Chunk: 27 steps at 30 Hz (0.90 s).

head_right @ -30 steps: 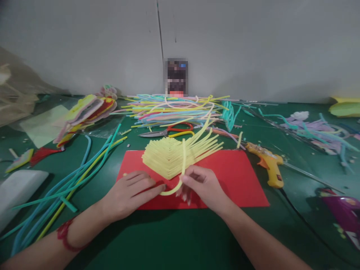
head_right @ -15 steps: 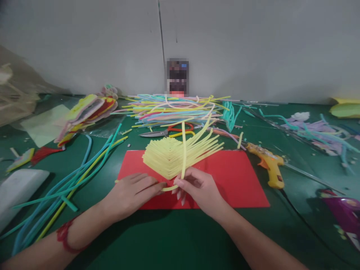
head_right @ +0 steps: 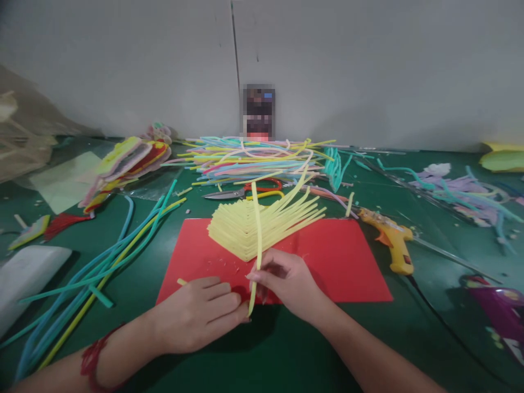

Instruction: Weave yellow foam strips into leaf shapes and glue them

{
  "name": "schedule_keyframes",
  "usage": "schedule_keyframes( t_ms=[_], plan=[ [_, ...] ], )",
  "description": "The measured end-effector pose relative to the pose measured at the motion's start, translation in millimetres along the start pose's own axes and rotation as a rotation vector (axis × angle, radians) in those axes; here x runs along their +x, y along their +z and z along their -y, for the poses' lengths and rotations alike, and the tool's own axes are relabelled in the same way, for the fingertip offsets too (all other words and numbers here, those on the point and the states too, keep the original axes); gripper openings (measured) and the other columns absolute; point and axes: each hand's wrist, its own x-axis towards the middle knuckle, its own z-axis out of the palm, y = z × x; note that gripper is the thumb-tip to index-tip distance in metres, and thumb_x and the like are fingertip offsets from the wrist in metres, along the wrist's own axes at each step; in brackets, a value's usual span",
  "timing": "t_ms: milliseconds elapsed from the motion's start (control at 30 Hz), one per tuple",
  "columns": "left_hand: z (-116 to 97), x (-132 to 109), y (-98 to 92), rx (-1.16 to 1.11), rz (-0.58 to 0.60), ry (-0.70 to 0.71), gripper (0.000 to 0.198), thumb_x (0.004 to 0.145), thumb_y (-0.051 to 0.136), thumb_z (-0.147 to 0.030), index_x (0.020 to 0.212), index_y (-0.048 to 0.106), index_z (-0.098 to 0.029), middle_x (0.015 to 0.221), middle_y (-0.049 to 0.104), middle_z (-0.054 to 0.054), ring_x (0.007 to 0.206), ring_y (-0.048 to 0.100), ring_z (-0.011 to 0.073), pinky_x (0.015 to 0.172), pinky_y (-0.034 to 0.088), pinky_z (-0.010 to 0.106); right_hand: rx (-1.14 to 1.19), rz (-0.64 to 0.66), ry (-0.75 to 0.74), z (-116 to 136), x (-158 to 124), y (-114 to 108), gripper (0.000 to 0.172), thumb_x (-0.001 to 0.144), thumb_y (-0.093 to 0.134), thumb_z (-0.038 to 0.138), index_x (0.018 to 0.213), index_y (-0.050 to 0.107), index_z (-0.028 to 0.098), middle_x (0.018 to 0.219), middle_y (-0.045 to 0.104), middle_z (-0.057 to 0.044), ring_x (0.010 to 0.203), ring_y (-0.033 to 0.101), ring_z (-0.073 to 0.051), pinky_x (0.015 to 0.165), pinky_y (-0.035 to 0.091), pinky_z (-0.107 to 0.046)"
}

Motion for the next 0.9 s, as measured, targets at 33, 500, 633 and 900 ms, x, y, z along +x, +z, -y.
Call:
schedule_keyframes(
  t_ms=[33, 500, 633, 900],
  plan=[
    [-1, 1, -0.1, -0.010, -0.004, 0.007, 0.012, 0.091, 0.051, -0.016, 0.083, 0.059, -0.014, 0.066, 0.053, -0.001, 0.059, 0.046, 0.0130, 0.049, 0.035, 0.029, -0.012, 0.006, 0.007, 1, 0, 1, 0.026, 0.073, 0.072, 0.040, 0.065, 0.060, 0.018, 0.056, 0.062, 0.001, 0.048, 0.060, -0.011, 0.046, 0.053, -0.020],
    [-7, 2, -2.4, -0.047, -0.042, 0.040, 0.012, 0.090, 0.051, -0.015, 0.084, 0.061, -0.013, 0.062, 0.051, -0.002, 0.055, 0.044, 0.0123, 0.046, 0.035, 0.028, 0.343, 0.177, 0.147, 5, 2, -1, 0.028, 0.066, 0.079, 0.036, 0.070, 0.060, 0.016, 0.063, 0.064, 0.001, 0.047, 0.057, -0.008, 0.039, 0.049, -0.018],
    [-14, 5, -1.1, -0.086, -0.044, 0.073, 0.013, 0.089, 0.055, -0.018, 0.077, 0.059, -0.016, 0.059, 0.049, -0.003, 0.052, 0.043, 0.0123, 0.044, 0.035, 0.028, 0.368, 0.374, 0.172, 9, 3, -7, 0.022, 0.063, 0.081, 0.030, 0.066, 0.065, 0.015, 0.064, 0.064, 0.001, 0.049, 0.054, -0.005, 0.042, 0.046, -0.014],
    [-14, 6, -0.5, -0.133, -0.066, 0.079, 0.013, 0.089, 0.053, -0.016, 0.079, 0.062, -0.015, 0.060, 0.053, -0.002, 0.051, 0.044, 0.0127, 0.043, 0.035, 0.029, 0.485, 0.620, 0.297, 13, -1, -19, 0.014, 0.067, 0.078, 0.021, 0.078, 0.071, 0.017, 0.069, 0.065, 0.001, 0.051, 0.058, -0.006, 0.043, 0.047, -0.013]
  ],
)
